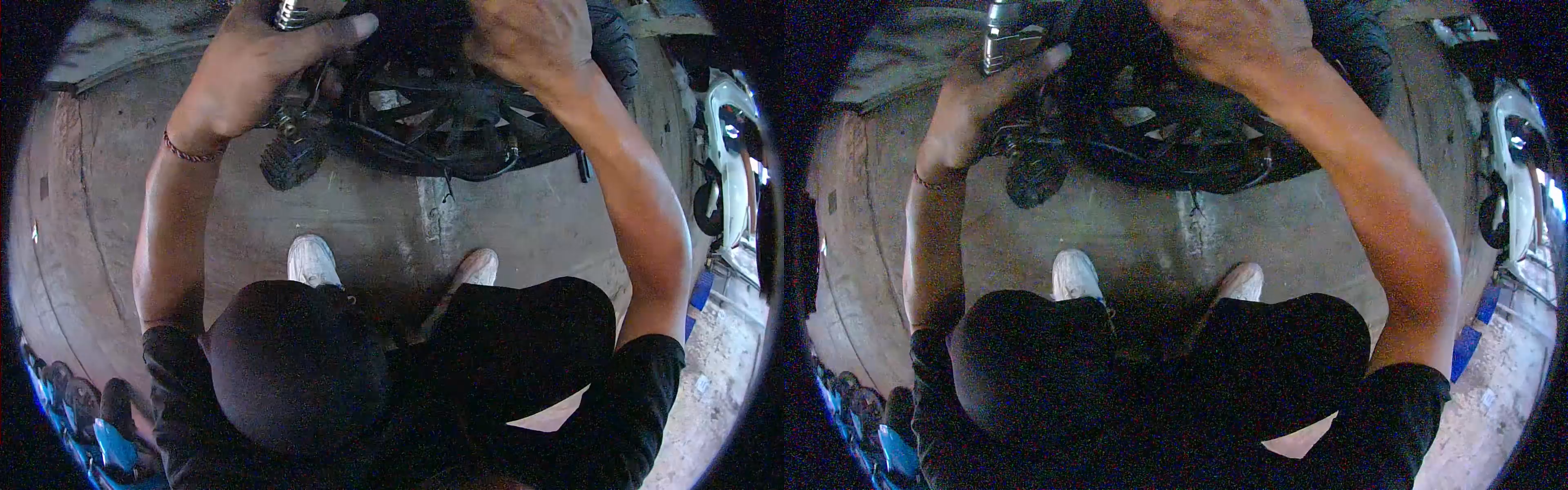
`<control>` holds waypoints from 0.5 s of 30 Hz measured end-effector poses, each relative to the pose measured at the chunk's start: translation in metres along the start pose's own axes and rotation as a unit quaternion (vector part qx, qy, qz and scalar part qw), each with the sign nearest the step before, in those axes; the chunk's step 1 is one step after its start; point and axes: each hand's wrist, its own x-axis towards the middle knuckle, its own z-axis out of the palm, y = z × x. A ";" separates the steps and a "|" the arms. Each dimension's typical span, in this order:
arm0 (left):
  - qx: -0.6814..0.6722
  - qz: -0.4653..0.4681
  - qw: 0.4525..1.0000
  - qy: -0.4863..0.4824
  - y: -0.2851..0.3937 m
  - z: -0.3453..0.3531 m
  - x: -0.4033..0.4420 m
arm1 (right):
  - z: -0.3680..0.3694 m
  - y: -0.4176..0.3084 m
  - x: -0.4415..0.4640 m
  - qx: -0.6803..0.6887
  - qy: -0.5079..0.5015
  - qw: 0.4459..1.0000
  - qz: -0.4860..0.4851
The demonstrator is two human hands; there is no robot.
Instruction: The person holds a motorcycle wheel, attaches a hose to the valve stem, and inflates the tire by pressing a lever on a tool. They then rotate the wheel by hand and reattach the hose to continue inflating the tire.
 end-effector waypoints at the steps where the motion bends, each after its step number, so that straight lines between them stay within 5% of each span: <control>1: 0.001 0.000 1.000 -0.022 0.000 -0.002 0.001 | 0.000 -0.001 -0.001 -0.010 0.012 1.000 -0.001; 6: 0.006 0.012 0.999 -0.049 -0.001 -0.001 0.001 | 0.001 -0.002 -0.002 -0.037 0.030 0.999 -0.005; 11: 0.013 0.059 0.997 0.049 0.000 0.007 -0.001 | 0.006 0.006 -0.009 -0.042 0.064 0.997 -0.025; 15: -0.026 0.065 0.997 -0.045 -0.003 0.004 -0.010 | -0.001 0.015 -0.033 -0.057 0.048 0.996 0.043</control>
